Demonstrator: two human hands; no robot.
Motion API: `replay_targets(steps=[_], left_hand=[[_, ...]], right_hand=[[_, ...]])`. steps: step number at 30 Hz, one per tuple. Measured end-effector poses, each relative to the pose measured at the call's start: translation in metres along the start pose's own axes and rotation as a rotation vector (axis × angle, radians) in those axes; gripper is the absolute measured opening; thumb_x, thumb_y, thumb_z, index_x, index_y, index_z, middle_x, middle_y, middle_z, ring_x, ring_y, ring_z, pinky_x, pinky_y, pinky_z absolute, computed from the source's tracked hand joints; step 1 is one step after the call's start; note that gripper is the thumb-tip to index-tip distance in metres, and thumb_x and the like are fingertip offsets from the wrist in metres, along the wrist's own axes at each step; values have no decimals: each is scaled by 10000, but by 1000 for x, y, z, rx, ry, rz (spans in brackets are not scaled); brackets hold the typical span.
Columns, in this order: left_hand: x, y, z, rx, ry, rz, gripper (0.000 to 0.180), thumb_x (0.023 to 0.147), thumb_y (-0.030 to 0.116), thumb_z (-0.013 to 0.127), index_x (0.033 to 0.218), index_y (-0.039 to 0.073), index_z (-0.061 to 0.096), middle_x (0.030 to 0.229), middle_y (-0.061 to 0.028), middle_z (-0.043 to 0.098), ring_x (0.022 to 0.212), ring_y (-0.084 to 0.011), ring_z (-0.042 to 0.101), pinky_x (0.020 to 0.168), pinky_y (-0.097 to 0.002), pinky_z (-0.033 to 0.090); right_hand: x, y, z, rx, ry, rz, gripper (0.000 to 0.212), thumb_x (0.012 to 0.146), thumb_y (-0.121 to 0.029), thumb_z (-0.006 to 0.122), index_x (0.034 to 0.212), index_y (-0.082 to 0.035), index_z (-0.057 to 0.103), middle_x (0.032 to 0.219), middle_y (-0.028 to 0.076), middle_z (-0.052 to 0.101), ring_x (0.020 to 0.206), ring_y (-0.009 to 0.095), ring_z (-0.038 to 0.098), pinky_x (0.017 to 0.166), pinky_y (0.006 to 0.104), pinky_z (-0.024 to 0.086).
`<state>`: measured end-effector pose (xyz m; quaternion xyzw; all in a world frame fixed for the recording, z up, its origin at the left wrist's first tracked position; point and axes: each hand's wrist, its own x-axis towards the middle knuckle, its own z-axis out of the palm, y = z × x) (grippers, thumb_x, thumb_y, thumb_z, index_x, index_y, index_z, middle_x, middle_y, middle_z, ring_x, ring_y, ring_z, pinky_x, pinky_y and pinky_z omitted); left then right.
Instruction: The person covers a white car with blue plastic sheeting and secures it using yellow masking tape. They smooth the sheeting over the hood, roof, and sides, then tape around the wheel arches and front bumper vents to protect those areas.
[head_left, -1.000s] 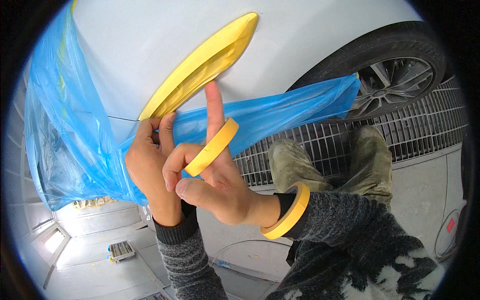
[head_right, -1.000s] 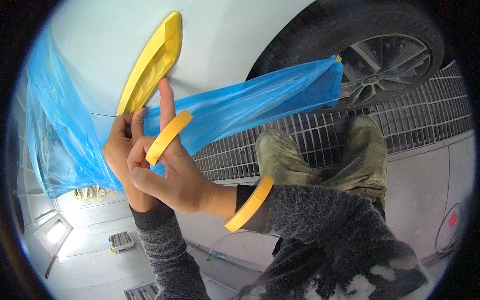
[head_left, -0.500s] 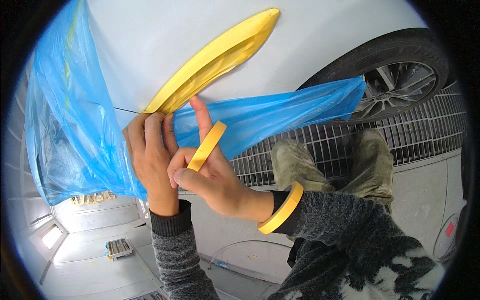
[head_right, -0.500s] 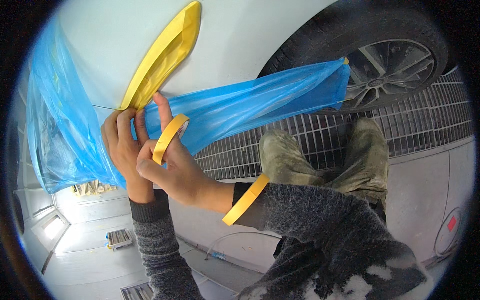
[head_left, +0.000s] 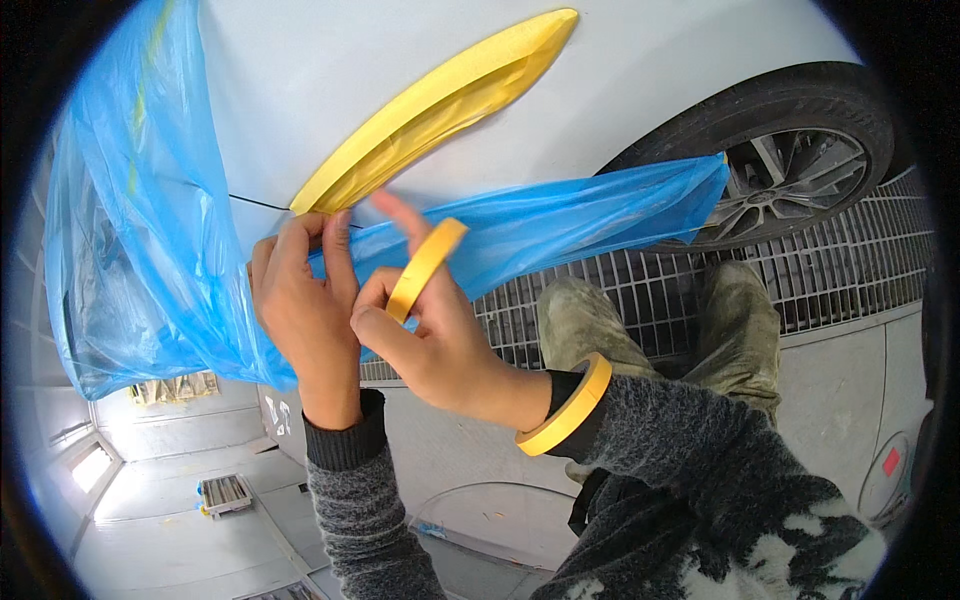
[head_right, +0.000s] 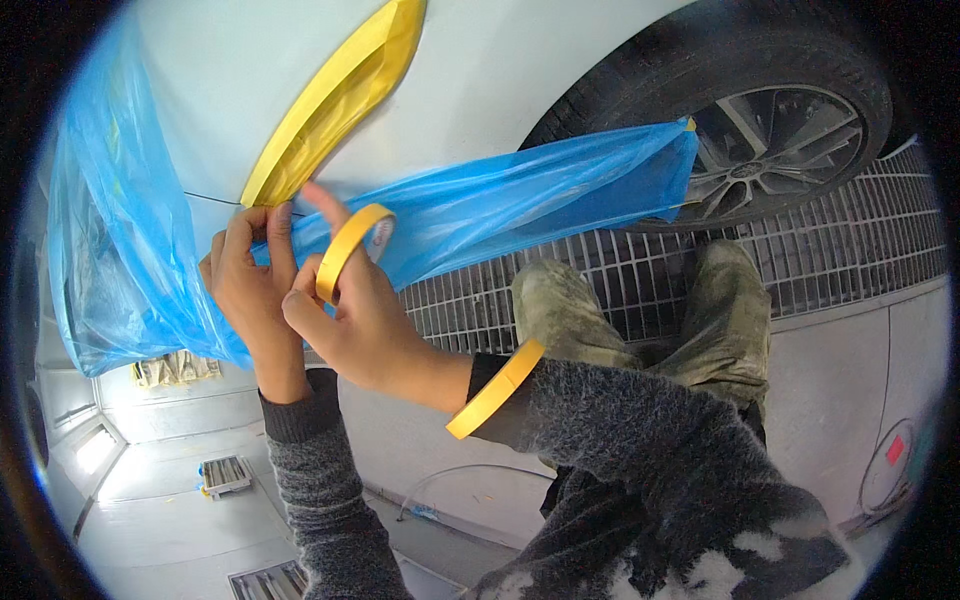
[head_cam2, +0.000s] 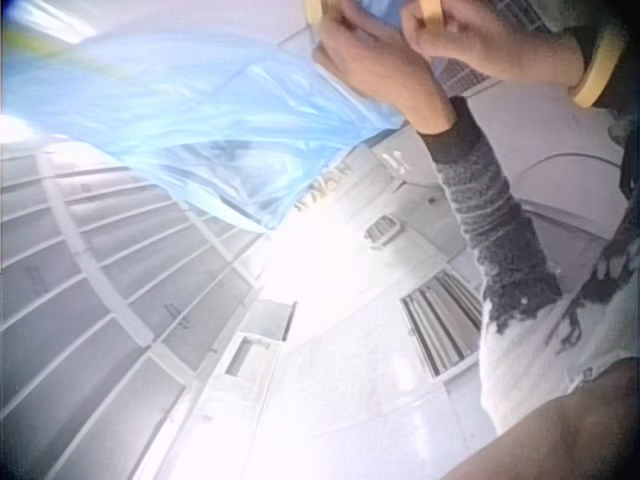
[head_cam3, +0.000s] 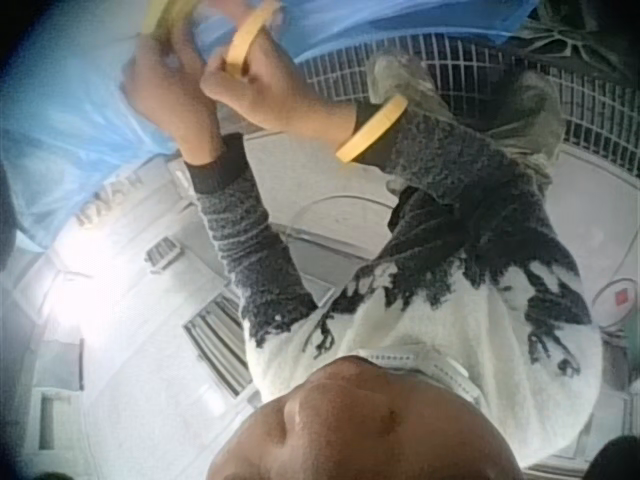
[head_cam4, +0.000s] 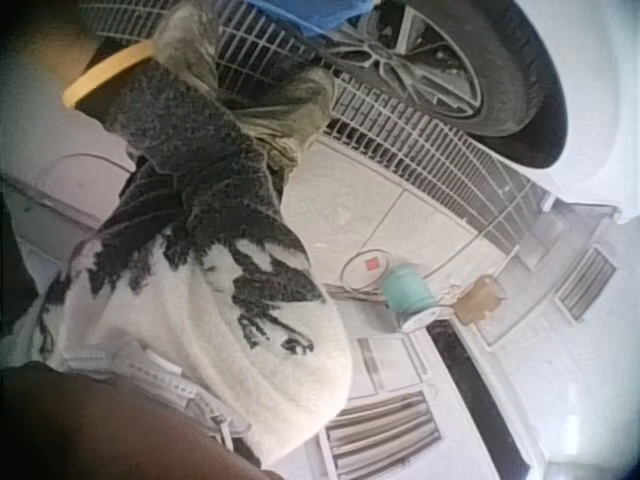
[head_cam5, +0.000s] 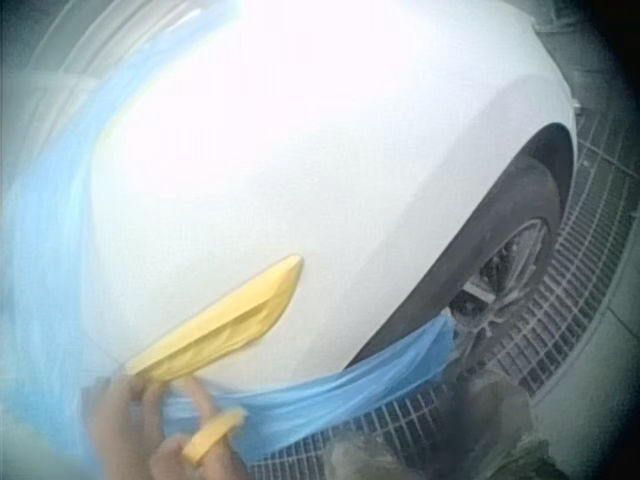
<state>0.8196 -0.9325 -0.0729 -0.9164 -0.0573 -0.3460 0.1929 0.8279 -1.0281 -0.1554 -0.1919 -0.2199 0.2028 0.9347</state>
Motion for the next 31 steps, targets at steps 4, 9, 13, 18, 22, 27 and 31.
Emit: replay_targets(steps=[4, 9, 13, 18, 22, 27, 31], left_hand=[[4, -2, -5, -137, -79, -85, 153, 904, 193, 795, 904, 55, 730, 808, -65, 693, 811, -258, 598, 752, -367, 470], [7, -4, -12, -159, -166, -112, 143, 907, 180, 790, 916, 47, 738, 827, -79, 694, 830, -256, 585, 759, -371, 472], [11, 2, -16, -168, -195, -154, 154, 908, 174, 789, 919, 30, 735, 830, -90, 687, 826, -257, 578, 744, -367, 474], [16, 12, -17, -139, -210, -245, 184, 903, 180, 797, 897, 9, 730, 812, -98, 669, 830, -256, 570, 706, -363, 470], [20, 9, -19, -78, -235, -351, 258, 871, 230, 830, 855, 1, 712, 774, -103, 665, 790, -257, 595, 734, -382, 480], [15, 2, -17, -63, -174, -285, 301, 861, 244, 844, 817, -1, 676, 776, -104, 653, 761, -248, 602, 709, -375, 481], [6, -5, -5, -260, 29, -189, 282, 875, 248, 830, 905, 11, 680, 844, -105, 689, 795, -251, 632, 843, -420, 502]], right_hand=[[3, 1, 2, 178, -34, 128, 816, 933, -126, 648, 1580, 87, 199, 813, 0, 589, 762, 58, 525, 737, 239, 453], [4, -1, 1, 212, -95, 118, 813, 963, -71, 593, 1619, 22, 122, 853, 30, 618, 736, 86, 550, 686, 239, 474], [5, -9, 0, 241, -49, 146, 802, 947, -119, 626, 1580, 110, 191, 833, -22, 585, 779, 42, 531, 740, 227, 455], [7, -22, 1, 220, -25, 137, 747, 947, -131, 628, 1547, 123, 264, 851, 4, 617, 753, 51, 548, 744, 219, 465], [11, -36, 6, 295, -5, 126, 728, 940, -164, 639, 1516, 148, 321, 827, 43, 653, 696, 58, 555, 687, 210, 470], [12, -76, -22, 210, -28, 153, 708, 996, -227, 564, 1518, 165, 289, 902, 142, 692, 662, 112, 560, 652, 252, 487], [9, -110, -44, 93, -112, 118, 734, 1032, -352, 503, 1528, 142, 286, 995, 229, 705, 662, 174, 586, 703, 318, 515]])
